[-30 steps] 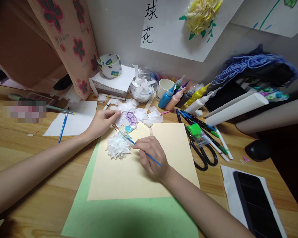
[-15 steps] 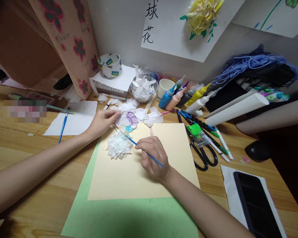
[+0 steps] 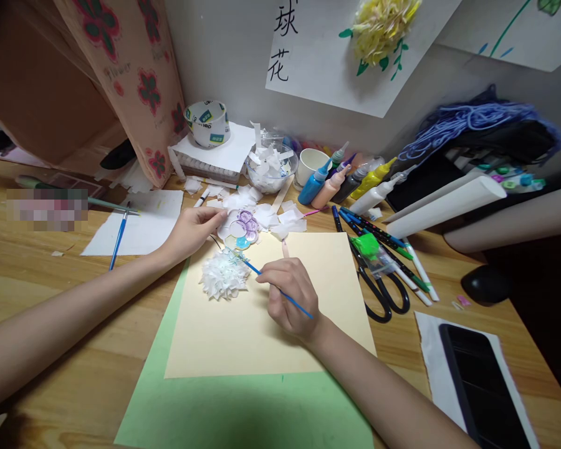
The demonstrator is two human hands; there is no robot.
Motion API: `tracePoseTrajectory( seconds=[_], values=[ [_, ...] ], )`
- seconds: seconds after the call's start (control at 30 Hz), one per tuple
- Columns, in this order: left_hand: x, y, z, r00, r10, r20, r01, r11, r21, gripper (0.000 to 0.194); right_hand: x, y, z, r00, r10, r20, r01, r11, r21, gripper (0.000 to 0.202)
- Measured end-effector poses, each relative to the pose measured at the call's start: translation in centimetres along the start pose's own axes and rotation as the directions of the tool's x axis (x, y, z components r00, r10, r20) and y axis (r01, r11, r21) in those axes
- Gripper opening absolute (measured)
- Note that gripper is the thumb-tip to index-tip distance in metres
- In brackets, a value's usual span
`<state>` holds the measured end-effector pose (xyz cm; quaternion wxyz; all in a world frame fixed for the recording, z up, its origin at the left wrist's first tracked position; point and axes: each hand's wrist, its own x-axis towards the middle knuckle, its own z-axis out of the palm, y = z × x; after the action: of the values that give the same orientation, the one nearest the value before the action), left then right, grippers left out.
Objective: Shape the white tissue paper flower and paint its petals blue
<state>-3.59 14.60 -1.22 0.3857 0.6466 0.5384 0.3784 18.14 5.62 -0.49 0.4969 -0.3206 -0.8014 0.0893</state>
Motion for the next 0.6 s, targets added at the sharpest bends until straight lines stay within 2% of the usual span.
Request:
tracePoseTrajectory(
  seconds=[0.6],
  values=[
    [-0.05, 0.18, -0.06, 1.000, -0.018, 0.010, 0.018, 1.000, -0.011, 0.040, 0.01, -0.19, -0.12, 1.000, -0.018, -0.013, 0.018, 1.000, -0.002, 0.022]
  ],
)
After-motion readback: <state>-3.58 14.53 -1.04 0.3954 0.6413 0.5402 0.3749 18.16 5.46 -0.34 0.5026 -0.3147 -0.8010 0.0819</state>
